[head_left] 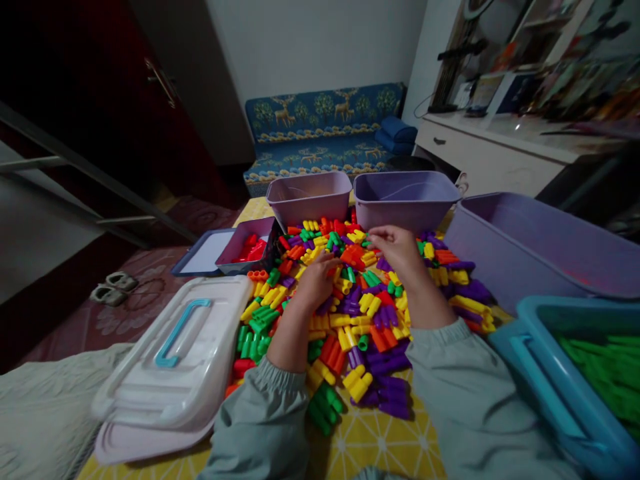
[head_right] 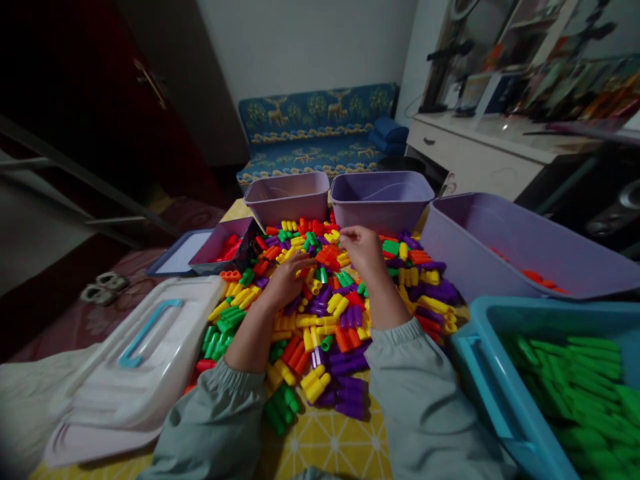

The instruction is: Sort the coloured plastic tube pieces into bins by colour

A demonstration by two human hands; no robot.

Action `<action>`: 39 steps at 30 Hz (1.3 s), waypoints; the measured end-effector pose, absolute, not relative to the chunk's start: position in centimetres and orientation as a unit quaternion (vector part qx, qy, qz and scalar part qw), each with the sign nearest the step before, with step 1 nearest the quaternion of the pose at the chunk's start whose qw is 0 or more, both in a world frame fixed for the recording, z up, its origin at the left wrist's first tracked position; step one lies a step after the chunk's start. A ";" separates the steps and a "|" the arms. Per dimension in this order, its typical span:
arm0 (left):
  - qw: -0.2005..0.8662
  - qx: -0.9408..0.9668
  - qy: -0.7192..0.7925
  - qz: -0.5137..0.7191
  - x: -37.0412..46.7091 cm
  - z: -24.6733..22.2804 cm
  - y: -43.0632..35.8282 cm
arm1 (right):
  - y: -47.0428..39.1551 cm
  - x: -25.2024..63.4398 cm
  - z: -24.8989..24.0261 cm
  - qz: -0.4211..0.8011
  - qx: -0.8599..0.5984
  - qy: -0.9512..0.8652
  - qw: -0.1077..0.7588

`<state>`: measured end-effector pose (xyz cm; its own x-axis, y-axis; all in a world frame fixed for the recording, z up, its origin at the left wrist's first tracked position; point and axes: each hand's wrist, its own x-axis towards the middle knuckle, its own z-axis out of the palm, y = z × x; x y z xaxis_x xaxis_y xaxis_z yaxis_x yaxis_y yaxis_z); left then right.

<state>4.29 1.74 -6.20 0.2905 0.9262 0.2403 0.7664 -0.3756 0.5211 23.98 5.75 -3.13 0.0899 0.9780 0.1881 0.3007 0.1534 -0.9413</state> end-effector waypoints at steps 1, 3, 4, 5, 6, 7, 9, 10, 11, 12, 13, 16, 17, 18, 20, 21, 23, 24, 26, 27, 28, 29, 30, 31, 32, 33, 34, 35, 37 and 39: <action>0.155 0.786 0.540 0.257 4.4 -6.2 1.7 | 5.4 24.1 -3.6 0.325 -0.564 -0.614 0.446; 0.157 0.786 0.542 0.251 4.5 -6.0 1.6 | 4.9 24.1 -4.2 0.283 -0.572 -0.676 0.367; 0.159 0.790 0.539 0.245 4.4 -5.8 1.4 | 4.8 24.0 -4.4 0.266 -0.570 -0.702 0.333; 0.164 0.797 0.533 0.233 4.3 -5.3 1.2 | 4.6 23.8 -4.5 0.254 -0.568 -0.722 0.302; 0.170 0.803 0.528 0.218 3.9 -4.6 0.9 | 4.5 23.6 -4.5 0.246 -0.565 -0.738 0.276; 0.174 0.808 0.526 0.202 3.4 -3.7 0.6 | 4.3 23.4 -4.4 0.241 -0.563 -0.749 0.254; 0.172 0.805 0.543 0.170 1.8 -1.4 -0.4 | 3.9 22.9 -4.2 0.236 -0.560 -0.761 0.228; 0.156 0.794 0.565 0.162 0.8 -0.2 -1.0 | 3.7 22.6 -4.1 0.235 -0.557 -0.764 0.223; 0.133 0.779 0.594 0.151 -0.3 1.1 -1.6 | 3.6 22.5 -4.0 0.235 -0.554 -0.767 0.222; 0.106 0.749 0.639 0.139 -1.5 2.2 -2.3 | 3.5 22.3 -3.9 0.236 -0.549 -0.770 0.223; 0.083 0.719 0.679 0.123 -2.5 3.1 -2.9 | 3.4 22.2 -3.8 0.237 -0.545 -0.772 0.225; 0.079 0.687 0.721 0.039 -4.9 4.6 -4.9 | 3.4 22.0 -3.7 0.241 -0.538 -0.775 0.230; 0.080 0.685 0.724 0.015 -5.2 4.7 -5.5 | 3.4 21.9 -3.7 0.241 -0.538 -0.774 0.231; 0.077 0.682 0.728 -0.005 -5.3 4.7 -6.2 | 3.4 21.9 -3.7 0.240 -0.539 -0.774 0.231; 0.065 0.673 0.736 -0.048 -4.9 4.3 -7.7 | 3.4 21.9 -3.8 0.239 -0.542 -0.772 0.231; 0.059 0.667 0.739 -0.070 -4.6 4.0 -8.5 | 3.4 21.9 -3.8 0.239 -0.542 -0.772 0.230; 0.059 0.663 0.739 -0.102 -4.0 3.3 -10.2 | 3.4 22.0 -3.9 0.239 -0.540 -0.774 0.228; 0.065 0.666 0.737 -0.101 -3.9 2.9 -11.1 | 3.5 22.1 -4.0 0.240 -0.540 -0.774 0.226; 0.080 0.677 0.728 -0.077 -3.9 1.7 -12.9 | 3.5 22.2 -4.0 0.240 -0.541 -0.774 0.226; 0.086 0.680 0.726 -0.062 -4.0 1.0 -13.7 | 3.4 22.2 -4.0 0.241 -0.541 -0.773 0.227; 0.090 0.681 0.725 -0.049 -4.2 0.2 -14.4 | 3.4 22.2 -3.9 0.241 -0.539 -0.774 0.229; 0.090 0.682 0.725 -0.035 -4.4 -0.8 -15.0 | 3.4 22.2 -3.9 0.242 -0.537 -0.774 0.232; 0.084 0.683 0.725 -0.020 -4.6 -1.8 -15.5 | 3.4 22.2 -3.9 0.243 -0.536 -0.774 0.234; 0.072 0.684 0.726 -0.004 -4.7 -2.9 -15.9 | 3.4 22.1 -3.8 0.243 -0.535 -0.774 0.236; 0.059 0.683 0.728 0.020 -4.6 -3.9 -16.1 | 3.4 22.1 -3.8 0.243 -0.535 -0.773 0.238; 0.047 0.681 0.729 0.049 -4.4 -4.9 -16.3 | 3.4 22.1 -3.8 0.242 -0.536 -0.772 0.239; 0.040 0.681 0.727 0.077 -4.0 -5.7 -16.4 | 3.4 22.0 -3.8 0.242 -0.537 -0.771 0.241; 0.035 0.678 0.727 0.101 -3.6 -6.3 -16.4 | 3.4 22.0 -3.8 0.241 -0.538 -0.771 0.242; 0.039 0.670 0.731 0.127 -2.5 -6.9 -16.0 | 3.4 21.9 -3.8 0.239 -0.535 -0.772 0.247; 0.058 0.660 0.738 0.129 -1.3 -6.9 -15.3 | 3.4 21.9 -3.9 0.238 -0.531 -0.774 0.248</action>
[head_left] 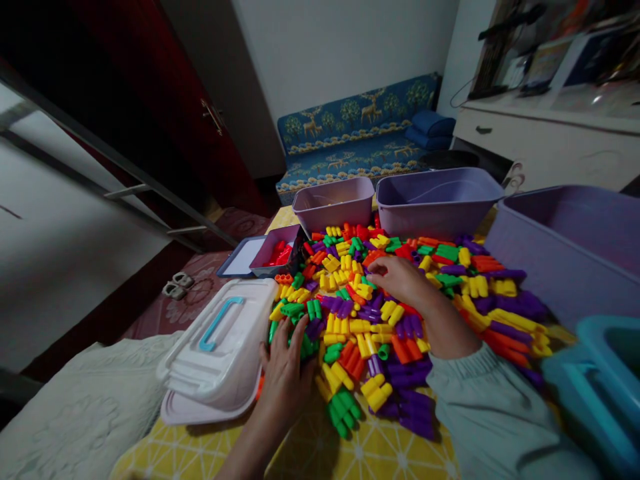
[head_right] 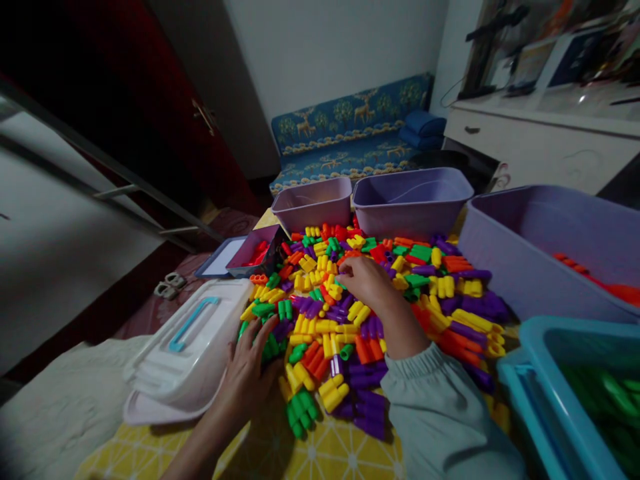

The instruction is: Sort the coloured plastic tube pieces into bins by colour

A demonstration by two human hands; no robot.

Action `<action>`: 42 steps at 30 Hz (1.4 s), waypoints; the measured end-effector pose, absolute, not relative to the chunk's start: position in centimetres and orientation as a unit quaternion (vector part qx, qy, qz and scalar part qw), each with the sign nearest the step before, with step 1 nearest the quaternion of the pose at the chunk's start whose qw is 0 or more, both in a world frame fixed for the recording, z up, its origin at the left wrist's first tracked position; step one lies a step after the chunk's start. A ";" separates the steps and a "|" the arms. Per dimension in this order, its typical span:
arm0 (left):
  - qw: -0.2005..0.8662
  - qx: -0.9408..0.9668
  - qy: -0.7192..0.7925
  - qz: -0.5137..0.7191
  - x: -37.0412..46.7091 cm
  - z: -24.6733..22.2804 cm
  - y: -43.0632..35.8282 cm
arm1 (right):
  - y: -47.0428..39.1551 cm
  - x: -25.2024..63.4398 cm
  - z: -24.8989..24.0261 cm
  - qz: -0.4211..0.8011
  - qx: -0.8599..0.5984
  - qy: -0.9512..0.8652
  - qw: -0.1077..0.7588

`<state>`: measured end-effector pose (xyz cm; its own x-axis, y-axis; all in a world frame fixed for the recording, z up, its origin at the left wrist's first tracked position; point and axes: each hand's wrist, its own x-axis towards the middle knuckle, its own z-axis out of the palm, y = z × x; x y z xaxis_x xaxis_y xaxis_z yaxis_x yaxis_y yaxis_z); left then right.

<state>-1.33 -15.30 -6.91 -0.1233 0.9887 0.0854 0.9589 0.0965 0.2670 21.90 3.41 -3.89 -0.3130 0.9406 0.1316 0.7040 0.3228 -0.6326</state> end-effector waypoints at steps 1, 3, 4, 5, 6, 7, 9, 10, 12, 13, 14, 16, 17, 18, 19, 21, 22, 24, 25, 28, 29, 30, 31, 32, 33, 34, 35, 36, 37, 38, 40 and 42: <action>0.070 0.657 0.740 0.125 -0.8 -6.7 -14.8 | 3.4 21.9 -3.9 0.237 -0.530 -0.776 0.247; 0.090 0.658 0.738 0.120 0.0 -6.3 -13.7 | 3.5 22.0 -4.1 0.236 -0.532 -0.778 0.238; 0.097 0.661 0.734 0.123 0.4 -6.0 -13.0 | 3.6 22.0 -4.2 0.234 -0.534 -0.778 0.232; 0.104 0.666 0.727 0.133 0.7 -5.8 -12.4 | 3.6 22.0 -4.3 0.233 -0.537 -0.779 0.227; 0.111 0.671 0.717 0.150 1.0 -5.6 -11.8 | 3.7 22.0 -4.4 0.232 -0.538 -0.779 0.223; 0.119 0.676 0.706 0.172 1.4 -5.5 -11.1 | 3.7 22.1 -4.5 0.233 -0.540 -0.779 0.219; 0.145 0.688 0.676 0.221 2.1 -5.4 -9.7 | 3.8 22.0 -4.8 0.237 -0.542 -0.778 0.211; 0.160 0.693 0.657 0.249 2.6 -5.5 -8.9 | 3.8 22.0 -4.8 0.237 -0.544 -0.778 0.205; 0.190 0.702 0.613 0.308 3.5 -5.6 -7.2 | 3.8 22.0 -4.9 0.234 -0.547 -0.779 0.197; 0.205 0.707 0.587 0.338 4.0 -5.5 -6.4 | 3.9 22.0 -4.9 0.232 -0.547 -0.780 0.194; 0.219 0.713 0.560 0.360 4.5 -5.4 -5.6 | 3.9 22.0 -4.9 0.234 -0.546 -0.781 0.193; 0.241 0.732 0.513 0.378 5.2 -4.5 -4.5 | 3.9 22.0 -4.9 0.241 -0.542 -0.781 0.195; 0.244 0.744 0.497 0.375 5.3 -3.9 -4.4 | 4.0 22.1 -4.9 0.243 -0.541 -0.781 0.195; 0.238 0.756 0.488 0.366 5.2 -3.1 -4.7 | 4.0 22.2 -5.0 0.244 -0.543 -0.780 0.195; 0.224 0.766 0.489 0.353 4.9 -2.2 -5.3 | 4.0 22.2 -5.0 0.243 -0.543 -0.779 0.196; 0.183 0.777 0.510 0.319 3.7 -0.8 -7.5 | 4.1 22.3 -5.1 0.243 -0.541 -0.781 0.197; 0.164 0.776 0.533 0.296 2.7 -0.4 -9.0 | 4.0 22.3 -5.2 0.243 -0.538 -0.782 0.197; 0.126 0.761 0.577 0.270 0.5 -0.4 -12.3 | 4.0 22.3 -5.2 0.242 -0.532 -0.787 0.200; 0.103 0.747 0.596 0.275 -0.7 -0.9 -13.9 | 4.0 22.2 -5.2 0.239 -0.530 -0.788 0.202; 0.034 0.711 0.639 0.292 -3.3 -3.4 -18.1 | 3.9 22.1 -5.2 0.237 -0.530 -0.788 0.206; 0.022 0.702 0.647 0.297 -3.8 -4.4 -19.2 | 3.9 22.1 -5.3 0.237 -0.530 -0.787 0.207; 0.025 0.694 0.655 0.298 -3.9 -5.3 -20.1 | 3.9 22.0 -5.3 0.236 -0.531 -0.787 0.207; 0.028 0.689 0.660 0.299 -3.9 -6.1 -20.8 | 3.9 22.0 -5.3 0.234 -0.531 -0.788 0.206; 0.030 0.685 0.662 0.301 -3.6 -6.8 -21.4 | 3.9 21.9 -5.4 0.232 -0.531 -0.789 0.205; 0.027 0.682 0.666 0.300 -3.3 -7.3 -21.8 | 3.9 21.9 -5.4 0.230 -0.532 -0.789 0.203; 0.022 0.682 0.669 0.296 -2.9 -7.8 -22.0 | 3.9 21.9 -5.4 0.229 -0.532 -0.790 0.200; 0.014 0.682 0.672 0.288 -2.5 -8.1 -22.2 | 3.9 21.9 -5.4 0.229 -0.532 -0.791 0.198; 0.005 0.684 0.675 0.278 -2.1 -8.4 -22.3 | 3.9 21.9 -5.4 0.229 -0.531 -0.792 0.195; -0.003 0.688 0.674 0.270 -1.8 -8.6 -22.3 | 3.8 21.9 -5.3 0.229 -0.530 -0.793 0.192; -0.006 0.694 0.669 0.266 -1.5 -8.7 -22.2 | 3.8 21.9 -5.2 0.229 -0.529 -0.795 0.190; 0.009 0.704 0.650 0.287 -0.7 -8.7 -21.9 | 3.7 21.8 -5.0 0.229 -0.527 -0.796 0.190; 0.059 0.708 0.622 0.329 0.0 -8.3 -21.4 | 3.6 21.8 -4.9 0.230 -0.525 -0.796 0.193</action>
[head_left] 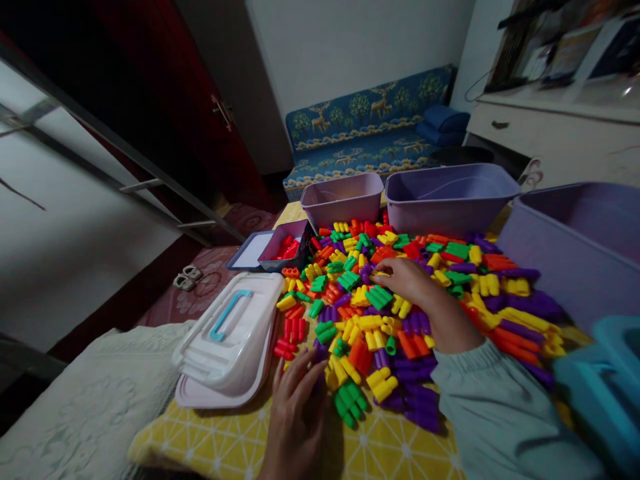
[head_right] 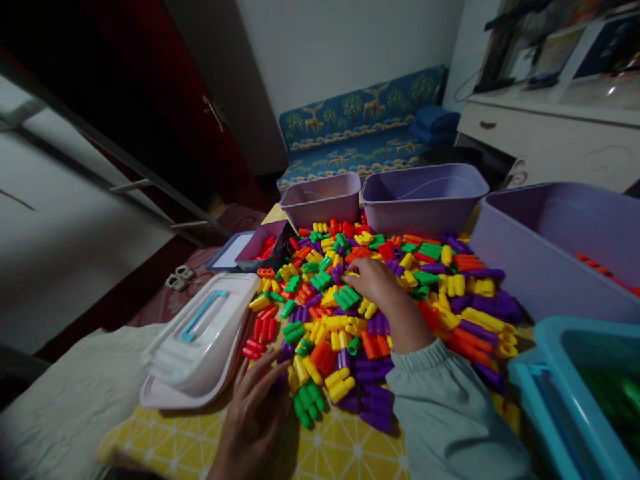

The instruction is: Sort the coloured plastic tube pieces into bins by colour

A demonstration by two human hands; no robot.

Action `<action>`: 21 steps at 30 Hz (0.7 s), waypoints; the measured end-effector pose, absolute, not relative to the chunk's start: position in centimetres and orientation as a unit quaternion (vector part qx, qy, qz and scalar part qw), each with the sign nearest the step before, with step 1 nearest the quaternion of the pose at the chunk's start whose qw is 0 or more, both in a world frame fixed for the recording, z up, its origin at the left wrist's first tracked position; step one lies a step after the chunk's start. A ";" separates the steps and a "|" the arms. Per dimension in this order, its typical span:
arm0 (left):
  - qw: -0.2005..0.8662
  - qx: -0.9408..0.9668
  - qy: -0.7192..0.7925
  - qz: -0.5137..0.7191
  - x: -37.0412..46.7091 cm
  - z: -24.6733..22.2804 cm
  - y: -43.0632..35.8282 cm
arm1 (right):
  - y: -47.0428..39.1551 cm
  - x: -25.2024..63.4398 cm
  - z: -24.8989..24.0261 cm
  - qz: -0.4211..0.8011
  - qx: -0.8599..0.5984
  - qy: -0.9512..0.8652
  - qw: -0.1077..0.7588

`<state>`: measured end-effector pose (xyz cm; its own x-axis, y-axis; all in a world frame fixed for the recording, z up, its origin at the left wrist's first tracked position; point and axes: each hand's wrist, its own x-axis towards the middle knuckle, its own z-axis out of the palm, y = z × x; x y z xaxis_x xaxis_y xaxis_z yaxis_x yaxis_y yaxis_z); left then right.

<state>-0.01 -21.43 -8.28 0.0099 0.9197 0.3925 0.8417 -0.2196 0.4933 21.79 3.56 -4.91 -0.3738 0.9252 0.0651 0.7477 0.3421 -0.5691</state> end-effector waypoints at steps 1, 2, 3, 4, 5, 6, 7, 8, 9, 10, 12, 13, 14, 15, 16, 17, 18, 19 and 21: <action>0.087 0.705 0.610 0.350 0.3 -8.0 -21.1 | 3.5 21.8 -4.9 0.230 -0.525 -0.796 0.194; 0.109 0.701 0.603 0.366 0.6 -7.6 -20.8 | 3.5 21.8 -4.9 0.228 -0.526 -0.796 0.196; 0.121 0.696 0.600 0.376 0.7 -7.2 -20.6 | 3.5 21.8 -5.0 0.227 -0.526 -0.796 0.196; 0.122 0.692 0.601 0.380 0.7 -6.8 -20.5 | 3.6 21.8 -5.1 0.226 -0.527 -0.796 0.196; 0.114 0.689 0.608 0.378 0.6 -6.5 -20.5 | 3.6 21.8 -5.2 0.227 -0.526 -0.796 0.196; 0.104 0.686 0.616 0.373 0.4 -6.3 -20.8 | 3.7 21.8 -5.3 0.230 -0.525 -0.796 0.196; 0.096 0.686 0.623 0.363 0.2 -6.4 -21.2 | 3.8 21.8 -5.4 0.233 -0.525 -0.795 0.196; 0.090 0.687 0.630 0.350 -0.1 -6.6 -21.8 | 3.8 21.9 -5.5 0.235 -0.525 -0.794 0.196; 0.088 0.690 0.635 0.336 -0.4 -6.9 -22.5 | 3.9 21.8 -5.5 0.236 -0.526 -0.793 0.196; 0.087 0.693 0.639 0.322 -0.6 -7.4 -23.3 | 3.9 21.8 -5.5 0.234 -0.527 -0.794 0.195; 0.080 0.698 0.645 0.300 -0.7 -8.4 -24.5 | 3.9 21.7 -5.4 0.224 -0.530 -0.795 0.192; 0.073 0.696 0.651 0.293 -0.5 -8.8 -24.8 | 3.8 21.6 -5.4 0.220 -0.532 -0.796 0.190; 0.067 0.690 0.660 0.288 -0.3 -9.1 -24.8 | 3.8 21.6 -5.3 0.217 -0.533 -0.796 0.189; 0.063 0.684 0.670 0.282 0.1 -9.2 -24.6 | 3.7 21.5 -5.2 0.216 -0.533 -0.796 0.189; 0.063 0.676 0.680 0.275 0.5 -9.2 -24.1 | 3.7 21.5 -5.1 0.216 -0.534 -0.796 0.188; 0.067 0.671 0.688 0.267 1.0 -9.1 -23.4 | 3.6 21.4 -5.0 0.217 -0.534 -0.795 0.186; 0.075 0.671 0.691 0.259 1.4 -9.0 -22.5 | 3.6 21.4 -4.9 0.218 -0.534 -0.796 0.185; 0.083 0.673 0.689 0.256 1.8 -8.9 -21.6 | 3.5 21.4 -4.8 0.217 -0.534 -0.797 0.182; 0.094 0.683 0.675 0.262 2.4 -8.9 -19.5 | 3.4 21.4 -4.7 0.213 -0.534 -0.798 0.178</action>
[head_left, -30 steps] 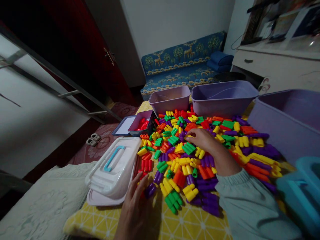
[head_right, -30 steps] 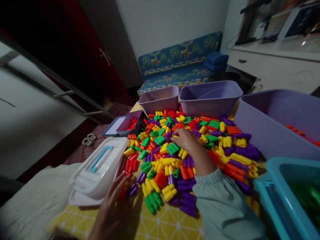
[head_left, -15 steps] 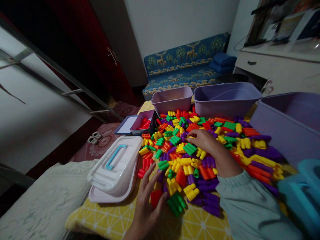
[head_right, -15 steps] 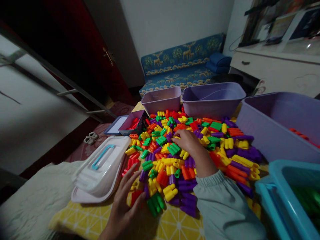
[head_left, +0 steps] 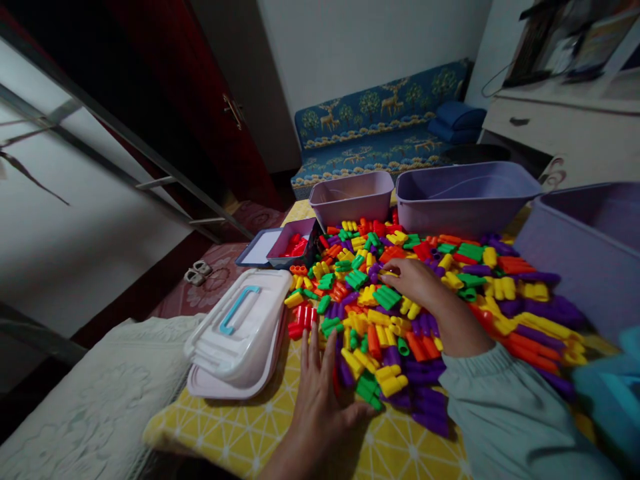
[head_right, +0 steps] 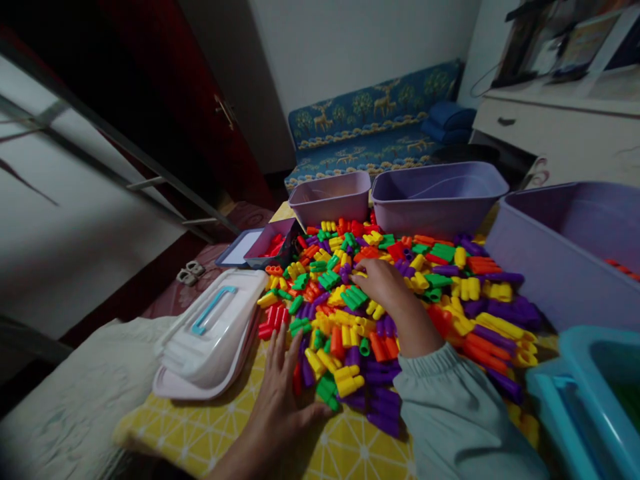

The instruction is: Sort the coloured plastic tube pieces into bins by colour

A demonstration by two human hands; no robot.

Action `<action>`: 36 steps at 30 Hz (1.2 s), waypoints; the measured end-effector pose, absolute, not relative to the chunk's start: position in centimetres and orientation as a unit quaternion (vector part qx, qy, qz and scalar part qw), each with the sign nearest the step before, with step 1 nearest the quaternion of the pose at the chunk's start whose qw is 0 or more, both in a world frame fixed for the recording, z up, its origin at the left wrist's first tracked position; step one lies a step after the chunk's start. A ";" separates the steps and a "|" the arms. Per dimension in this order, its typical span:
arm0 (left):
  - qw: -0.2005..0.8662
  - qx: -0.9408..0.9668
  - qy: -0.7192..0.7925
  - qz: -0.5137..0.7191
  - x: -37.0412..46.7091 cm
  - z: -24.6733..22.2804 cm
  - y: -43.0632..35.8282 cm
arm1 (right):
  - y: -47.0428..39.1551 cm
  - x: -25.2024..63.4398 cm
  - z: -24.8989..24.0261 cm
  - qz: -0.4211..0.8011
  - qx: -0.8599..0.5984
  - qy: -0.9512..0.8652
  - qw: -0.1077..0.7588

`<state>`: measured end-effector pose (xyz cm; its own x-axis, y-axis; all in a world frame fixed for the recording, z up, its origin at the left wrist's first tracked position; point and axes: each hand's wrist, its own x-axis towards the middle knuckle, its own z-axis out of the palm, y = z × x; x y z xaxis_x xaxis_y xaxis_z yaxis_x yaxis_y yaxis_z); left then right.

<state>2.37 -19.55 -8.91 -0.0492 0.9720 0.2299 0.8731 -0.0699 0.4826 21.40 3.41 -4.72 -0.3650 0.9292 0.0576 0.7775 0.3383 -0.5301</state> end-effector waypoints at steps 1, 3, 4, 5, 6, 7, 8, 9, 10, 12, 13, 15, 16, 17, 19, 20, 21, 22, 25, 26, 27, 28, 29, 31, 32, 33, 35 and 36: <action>0.103 0.683 0.672 0.266 2.6 -9.0 -18.6 | 3.4 21.4 -4.7 0.210 -0.535 -0.799 0.178; 0.133 0.681 0.662 0.283 3.1 -9.1 -16.8 | 3.2 21.3 -4.5 0.204 -0.538 -0.798 0.176; 0.149 0.678 0.656 0.295 3.3 -9.0 -15.9 | 3.2 21.3 -4.5 0.204 -0.541 -0.797 0.176; 0.162 0.675 0.649 0.311 3.6 -8.9 -15.1 | 3.1 21.2 -4.4 0.205 -0.543 -0.795 0.176; 0.173 0.672 0.642 0.327 4.0 -8.7 -14.2 | 3.0 21.2 -4.4 0.206 -0.545 -0.793 0.177; 0.182 0.666 0.636 0.345 4.3 -8.4 -13.4 | 3.0 21.1 -4.4 0.208 -0.546 -0.791 0.181; 0.192 0.660 0.630 0.361 4.6 -7.9 -12.5 | 3.0 21.1 -4.3 0.209 -0.545 -0.791 0.184; 0.208 0.657 0.620 0.375 4.8 -7.2 -11.7 | 2.9 21.1 -4.3 0.209 -0.543 -0.791 0.187; 0.224 0.657 0.608 0.384 4.9 -6.4 -10.9 | 2.9 21.1 -4.3 0.208 -0.542 -0.792 0.189; 0.252 0.676 0.571 0.392 4.8 -4.7 -9.6 | 3.0 21.1 -4.4 0.206 -0.541 -0.794 0.187; 0.261 0.694 0.544 0.392 4.5 -3.8 -9.2 | 3.0 21.1 -4.4 0.205 -0.540 -0.795 0.185; 0.254 0.725 0.501 0.399 3.3 -2.4 -8.7 | 3.1 21.2 -4.5 0.203 -0.538 -0.797 0.184; 0.227 0.727 0.499 0.414 2.5 -2.0 -8.7 | 3.2 21.2 -4.6 0.201 -0.537 -0.798 0.183; 0.182 0.716 0.516 0.433 1.5 -2.0 -8.7 | 3.3 21.3 -4.7 0.198 -0.538 -0.799 0.181; 0.067 0.665 0.587 0.458 -0.7 -2.8 -8.8 | 3.4 21.3 -4.9 0.189 -0.543 -0.798 0.179; 0.014 0.636 0.624 0.453 -1.8 -3.6 -8.8 | 3.5 21.3 -5.0 0.185 -0.544 -0.799 0.179; -0.016 0.612 0.662 0.433 -2.7 -4.5 -8.8 | 3.5 21.3 -5.1 0.181 -0.543 -0.800 0.182; -0.024 0.603 0.687 0.406 -3.4 -5.6 -8.9 | 3.5 21.3 -5.2 0.178 -0.541 -0.801 0.183; -0.014 0.618 0.705 0.348 -3.5 -8.1 -9.0 | 3.6 21.2 -5.3 0.174 -0.540 -0.803 0.184; -0.007 0.626 0.704 0.334 -3.0 -8.5 -9.1 | 3.6 21.2 -5.4 0.175 -0.540 -0.803 0.184; 0.001 0.633 0.702 0.326 -2.3 -8.7 -9.1 | 3.6 21.2 -5.3 0.177 -0.540 -0.802 0.183; 0.013 0.641 0.695 0.326 -1.5 -8.6 -9.2 | 3.6 21.2 -5.3 0.179 -0.539 -0.802 0.182; 0.030 0.652 0.680 0.334 -0.9 -8.3 -9.3 | 3.6 21.2 -5.3 0.180 -0.539 -0.803 0.182; 0.075 0.681 0.627 0.371 0.2 -7.1 -9.6 | 3.5 21.2 -5.3 0.182 -0.538 -0.803 0.182; 0.092 0.691 0.600 0.393 0.5 -6.4 -9.9 | 3.5 21.2 -5.3 0.184 -0.539 -0.802 0.181; 0.096 0.692 0.581 0.417 0.6 -5.7 -10.2 | 3.5 21.2 -5.3 0.185 -0.538 -0.802 0.181; 0.065 0.668 0.585 0.455 0.3 -4.8 -11.2 | 3.5 21.2 -5.3 0.188 -0.535 -0.803 0.184; 0.039 0.647 0.605 0.462 -0.1 -4.8 -11.6 | 3.4 21.2 -5.3 0.187 -0.534 -0.803 0.186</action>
<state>-0.06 -11.63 -4.75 -0.1602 0.8191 0.5508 0.7468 -0.2643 0.6103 21.24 3.45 -5.27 -0.3598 0.9277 0.0993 0.7880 0.3591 -0.5001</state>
